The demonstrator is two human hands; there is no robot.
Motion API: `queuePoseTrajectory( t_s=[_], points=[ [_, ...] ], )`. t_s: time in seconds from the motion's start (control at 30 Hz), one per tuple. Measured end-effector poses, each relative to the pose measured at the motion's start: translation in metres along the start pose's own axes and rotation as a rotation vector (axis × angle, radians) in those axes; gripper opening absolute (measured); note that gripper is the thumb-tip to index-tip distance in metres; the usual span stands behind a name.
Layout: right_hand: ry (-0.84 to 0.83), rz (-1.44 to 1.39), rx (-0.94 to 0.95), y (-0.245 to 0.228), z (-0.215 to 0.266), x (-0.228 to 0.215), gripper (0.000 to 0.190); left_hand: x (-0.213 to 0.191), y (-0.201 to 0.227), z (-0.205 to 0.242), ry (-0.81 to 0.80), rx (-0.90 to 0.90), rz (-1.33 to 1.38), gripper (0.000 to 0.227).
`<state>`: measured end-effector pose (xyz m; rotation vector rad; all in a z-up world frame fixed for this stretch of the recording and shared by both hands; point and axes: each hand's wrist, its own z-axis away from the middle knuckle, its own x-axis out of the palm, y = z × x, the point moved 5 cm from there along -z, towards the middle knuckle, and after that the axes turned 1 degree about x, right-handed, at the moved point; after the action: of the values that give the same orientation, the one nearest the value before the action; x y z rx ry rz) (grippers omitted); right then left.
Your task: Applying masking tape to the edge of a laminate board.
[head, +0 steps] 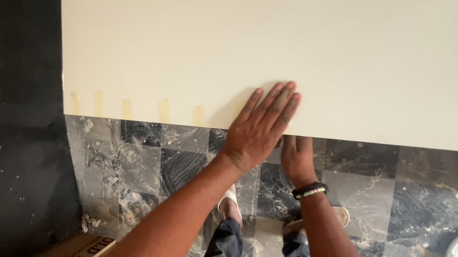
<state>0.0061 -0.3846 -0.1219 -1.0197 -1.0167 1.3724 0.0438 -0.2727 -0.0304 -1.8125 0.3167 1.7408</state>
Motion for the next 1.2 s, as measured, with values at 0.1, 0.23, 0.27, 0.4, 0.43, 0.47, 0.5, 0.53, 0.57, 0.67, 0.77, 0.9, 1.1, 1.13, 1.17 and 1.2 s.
queuePoseTrajectory(
  t_s=[0.1, 0.23, 0.27, 0.4, 0.43, 0.47, 0.5, 0.53, 0.57, 0.67, 0.77, 0.9, 1.1, 1.13, 1.17, 1.2],
  points=[
    [-0.171, -0.487, 0.098, 0.032, 0.003, 0.001, 0.033, 0.015, 0.003, 0.003, 0.233, -0.084, 0.203, 0.060],
    [-0.215, -0.916, 0.371, 0.027, 0.023, 0.005, 0.034, 0.014, 0.006, 0.002, 0.389, -0.161, 0.301, 0.057],
    [-0.173, -0.833, 0.448, 0.022, 0.028, 0.003, 0.038, 0.013, 0.005, -0.001, 0.429, -0.220, 0.343, 0.058],
    [-0.190, -0.388, 0.455, -0.023, 0.079, -0.033, 0.044, -0.014, 0.011, 0.004, 0.303, -0.340, 0.277, 0.064],
    [-0.185, -0.286, 0.411, -0.037, 0.085, -0.043, 0.054, -0.029, 0.012, 0.001, 0.271, -0.339, 0.400, 0.067],
    [-0.178, -0.183, 0.367, -0.052, 0.091, -0.052, 0.072, -0.044, 0.014, -0.002, 0.239, -0.335, 0.522, 0.074],
    [-0.180, -0.180, 0.362, -0.059, 0.093, -0.059, 0.072, -0.059, 0.023, 0.002, 0.245, -0.337, 0.522, 0.074],
    [-0.176, -0.152, 0.321, -0.067, 0.095, -0.067, 0.082, -0.077, 0.029, 0.008, 0.384, -0.352, 0.705, 0.077],
    [-0.174, -0.126, 0.285, -0.075, 0.099, -0.074, 0.093, -0.094, 0.036, 0.017, 0.517, -0.365, 0.887, 0.083],
    [-0.271, -0.165, 0.188, -0.098, 0.099, -0.077, 0.090, -0.103, 0.063, 0.027, 0.281, -0.267, 0.915, 0.048],
    [-0.315, -0.226, 0.152, -0.094, 0.101, -0.069, 0.078, -0.082, 0.068, 0.028, 0.137, -0.353, 1.047, 0.022],
    [-0.267, -0.168, 0.158, -0.094, 0.081, -0.068, 0.059, -0.092, 0.036, -0.010, 0.264, -0.366, 0.860, 0.020],
    [-0.195, -0.202, 0.465, -0.083, 0.055, -0.062, 0.037, -0.091, 0.017, -0.047, 0.394, -0.266, 0.646, 0.007],
    [-0.188, -0.260, 0.355, -0.089, 0.054, -0.062, 0.034, -0.088, 0.013, -0.049, 0.426, -0.310, 0.721, 0.016],
    [-0.178, -0.316, 0.245, -0.094, 0.054, -0.062, 0.032, -0.084, 0.008, -0.051, 0.455, -0.352, 0.798, 0.025],
    [-0.173, -0.317, 0.245, -0.091, 0.053, -0.062, 0.032, -0.083, 0.010, -0.054, 0.455, -0.347, 0.800, 0.025]
  ],
)
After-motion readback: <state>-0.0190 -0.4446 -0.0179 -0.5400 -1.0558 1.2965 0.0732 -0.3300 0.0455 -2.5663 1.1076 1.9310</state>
